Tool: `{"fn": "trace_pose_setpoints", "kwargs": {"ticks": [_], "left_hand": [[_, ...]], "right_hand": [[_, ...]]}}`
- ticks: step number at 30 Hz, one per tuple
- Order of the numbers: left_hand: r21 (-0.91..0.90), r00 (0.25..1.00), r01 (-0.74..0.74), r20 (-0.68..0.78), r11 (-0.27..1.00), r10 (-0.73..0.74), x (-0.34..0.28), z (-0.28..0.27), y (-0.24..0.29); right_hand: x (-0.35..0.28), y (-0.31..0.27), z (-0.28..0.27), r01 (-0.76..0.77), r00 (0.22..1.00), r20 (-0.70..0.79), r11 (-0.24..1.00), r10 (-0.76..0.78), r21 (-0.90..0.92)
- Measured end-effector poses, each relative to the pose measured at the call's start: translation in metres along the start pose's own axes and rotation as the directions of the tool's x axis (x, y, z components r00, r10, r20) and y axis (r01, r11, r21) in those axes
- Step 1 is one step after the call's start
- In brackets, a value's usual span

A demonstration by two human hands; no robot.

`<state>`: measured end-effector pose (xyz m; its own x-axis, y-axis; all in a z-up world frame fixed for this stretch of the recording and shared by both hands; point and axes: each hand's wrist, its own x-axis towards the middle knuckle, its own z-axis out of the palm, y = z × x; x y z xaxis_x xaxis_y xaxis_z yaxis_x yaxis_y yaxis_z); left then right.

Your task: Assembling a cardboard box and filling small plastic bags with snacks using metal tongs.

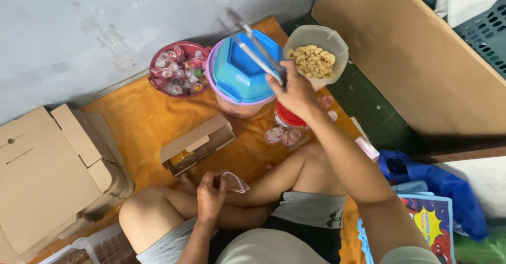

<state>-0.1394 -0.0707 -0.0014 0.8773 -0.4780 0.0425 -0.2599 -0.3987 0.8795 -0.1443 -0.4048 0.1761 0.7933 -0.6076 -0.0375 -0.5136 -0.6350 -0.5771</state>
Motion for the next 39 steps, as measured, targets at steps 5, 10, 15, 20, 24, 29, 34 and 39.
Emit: {"fn": "trace_pose_setpoints", "kwargs": {"ticks": [5, 10, 15, 20, 24, 29, 34, 39], "left_hand": [[-0.011, 0.999, 0.013, 0.038, 1.0, -0.013, 0.002, 0.0, 0.003], [-0.013, 0.998, 0.045, 0.053, 0.999, -0.044, 0.003, 0.004, 0.002], [0.007, 0.999, 0.034, 0.033, 0.999, -0.034, 0.006, 0.004, 0.012], [0.084, 1.0, 0.021, 0.016, 0.996, -0.023, 0.004, 0.001, 0.021], [0.085, 1.0, 0.007, 0.01, 0.996, -0.008, 0.004, -0.001, 0.028], [0.093, 0.999, 0.034, 0.013, 0.995, -0.036, 0.005, 0.0, 0.033], [0.099, 1.0, 0.02, -0.007, 0.995, -0.02, 0.009, 0.0, 0.044], [0.095, 1.0, -0.005, -0.002, 0.995, 0.006, 0.017, 0.002, 0.055]], "right_hand": [[-0.002, 0.101, -0.07, -0.078, 0.967, -0.252, 0.975, 0.024, -0.207], [0.002, 0.194, -0.102, -0.265, 0.943, -0.332, 0.678, 0.032, -0.686], [0.014, 0.226, -0.1, -0.26, 0.965, -0.208, 0.505, 0.157, -0.823], [0.037, 0.241, -0.087, -0.304, 0.94, -0.188, 0.451, 0.283, -0.84], [0.05, 0.246, -0.076, -0.318, 0.934, -0.193, 0.448, 0.302, -0.836], [0.062, 0.257, -0.063, -0.295, 0.944, -0.184, 0.446, 0.276, -0.845], [0.062, 0.262, -0.059, -0.293, 0.95, -0.197, 0.474, 0.243, -0.83], [0.046, 0.254, -0.074, -0.314, 0.943, -0.202, 0.511, 0.264, -0.8]]}}
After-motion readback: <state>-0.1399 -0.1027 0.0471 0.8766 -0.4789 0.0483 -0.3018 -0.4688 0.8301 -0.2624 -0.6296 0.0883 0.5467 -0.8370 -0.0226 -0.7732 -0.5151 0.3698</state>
